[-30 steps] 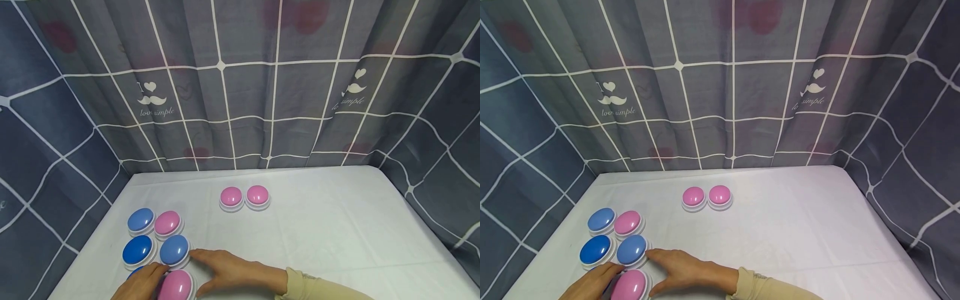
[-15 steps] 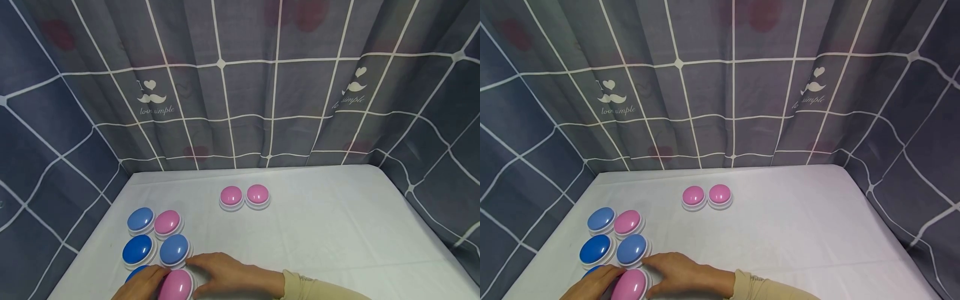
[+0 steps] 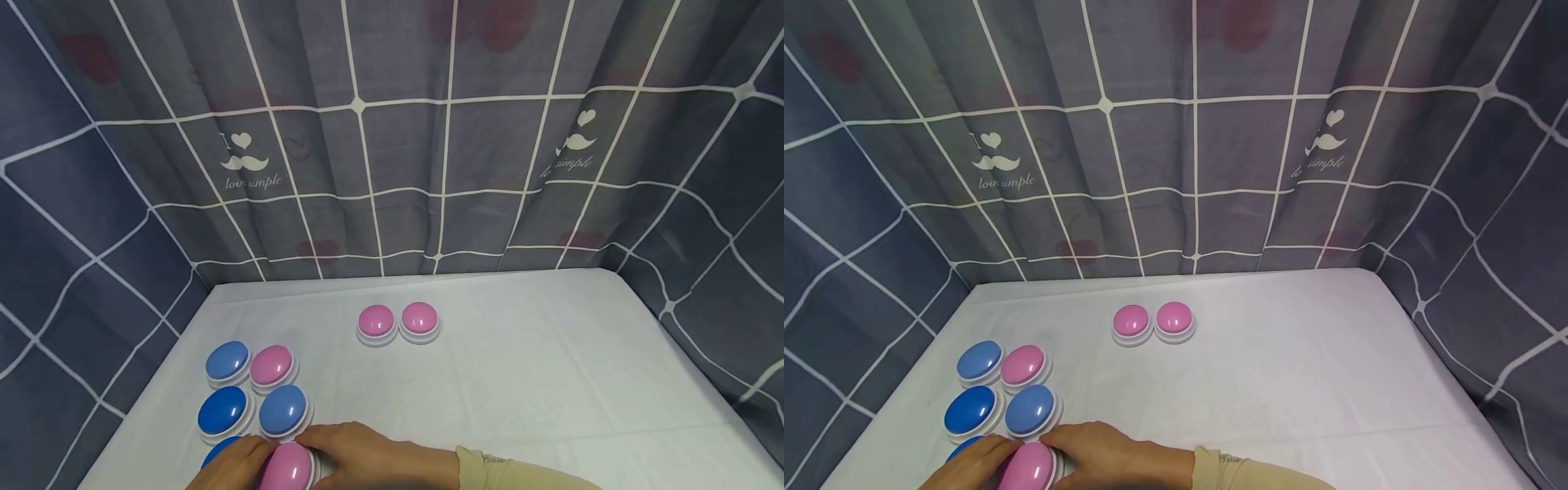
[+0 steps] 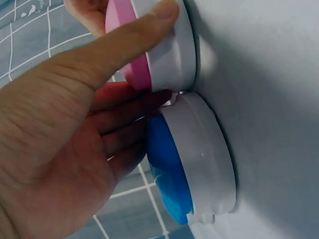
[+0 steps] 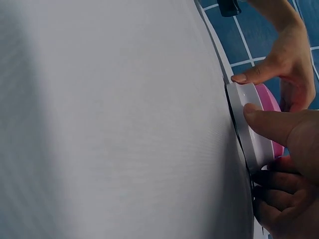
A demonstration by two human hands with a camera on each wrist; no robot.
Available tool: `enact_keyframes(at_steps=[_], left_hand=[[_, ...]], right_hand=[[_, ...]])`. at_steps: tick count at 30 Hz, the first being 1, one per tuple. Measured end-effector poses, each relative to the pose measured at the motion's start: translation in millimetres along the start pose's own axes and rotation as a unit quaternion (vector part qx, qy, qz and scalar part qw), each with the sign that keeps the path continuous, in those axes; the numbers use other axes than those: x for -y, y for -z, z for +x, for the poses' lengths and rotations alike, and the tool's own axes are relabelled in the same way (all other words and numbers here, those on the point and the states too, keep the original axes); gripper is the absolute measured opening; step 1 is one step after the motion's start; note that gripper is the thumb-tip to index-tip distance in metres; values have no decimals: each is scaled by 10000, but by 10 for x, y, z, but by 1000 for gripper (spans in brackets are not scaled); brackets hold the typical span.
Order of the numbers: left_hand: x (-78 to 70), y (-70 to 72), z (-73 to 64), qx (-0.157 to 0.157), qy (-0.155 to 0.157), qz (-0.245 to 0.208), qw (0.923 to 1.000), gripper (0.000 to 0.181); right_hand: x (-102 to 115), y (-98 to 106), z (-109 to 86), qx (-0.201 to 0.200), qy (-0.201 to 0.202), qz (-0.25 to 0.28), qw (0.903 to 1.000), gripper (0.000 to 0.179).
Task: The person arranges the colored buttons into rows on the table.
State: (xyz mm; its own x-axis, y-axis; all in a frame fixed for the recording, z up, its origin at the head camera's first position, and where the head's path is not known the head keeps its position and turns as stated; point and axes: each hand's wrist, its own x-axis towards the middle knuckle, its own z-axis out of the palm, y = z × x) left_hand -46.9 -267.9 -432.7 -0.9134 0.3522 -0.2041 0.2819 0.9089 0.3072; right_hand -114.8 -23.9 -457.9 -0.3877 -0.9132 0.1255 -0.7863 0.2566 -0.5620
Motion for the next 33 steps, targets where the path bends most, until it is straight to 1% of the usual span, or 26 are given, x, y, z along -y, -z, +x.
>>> enact_keyframes(at_steps=[6,8,11,12,14,17,19,22,25,27,29,33], left_hand=[[-10,-25,-2,-84,-119,-119,9998,87],[-6,-34,-6,-83,-168,-159,9997,86],[-23,-25,-11,4,-173,-267,9995,85],[-39,-16,-12,38,-145,-323,9994,86],[-80,0,-12,8,-145,-348,9993,88],[-172,56,-9,-19,-19,-427,9991,94],[-238,97,5,-53,33,-590,9982,97],[-354,156,58,-22,250,-1052,9941,94],[-473,183,147,-128,333,-1385,9897,87],[-552,192,214,-230,403,-1449,9884,84],[-626,196,278,-332,387,-1472,9878,82],[-761,213,412,-605,191,-1388,9883,80]], right_hand=[[-11,-10,-20,-7,59,-9,10000,62],[-14,-12,-25,18,46,84,10000,64],[-18,4,-54,52,44,241,9997,66],[-20,15,-72,51,47,279,9996,66],[-26,43,-113,41,42,384,9992,65],[-53,98,-179,-107,179,374,9991,63],[-84,142,-225,-253,298,361,9986,64],[-150,211,-309,-520,391,271,9975,66],[-219,280,-410,-771,338,250,9961,68],[-262,324,-478,-938,284,258,9948,70],[-300,365,-544,-1088,243,338,9932,70],[-363,446,-670,-1371,149,561,9889,71]])
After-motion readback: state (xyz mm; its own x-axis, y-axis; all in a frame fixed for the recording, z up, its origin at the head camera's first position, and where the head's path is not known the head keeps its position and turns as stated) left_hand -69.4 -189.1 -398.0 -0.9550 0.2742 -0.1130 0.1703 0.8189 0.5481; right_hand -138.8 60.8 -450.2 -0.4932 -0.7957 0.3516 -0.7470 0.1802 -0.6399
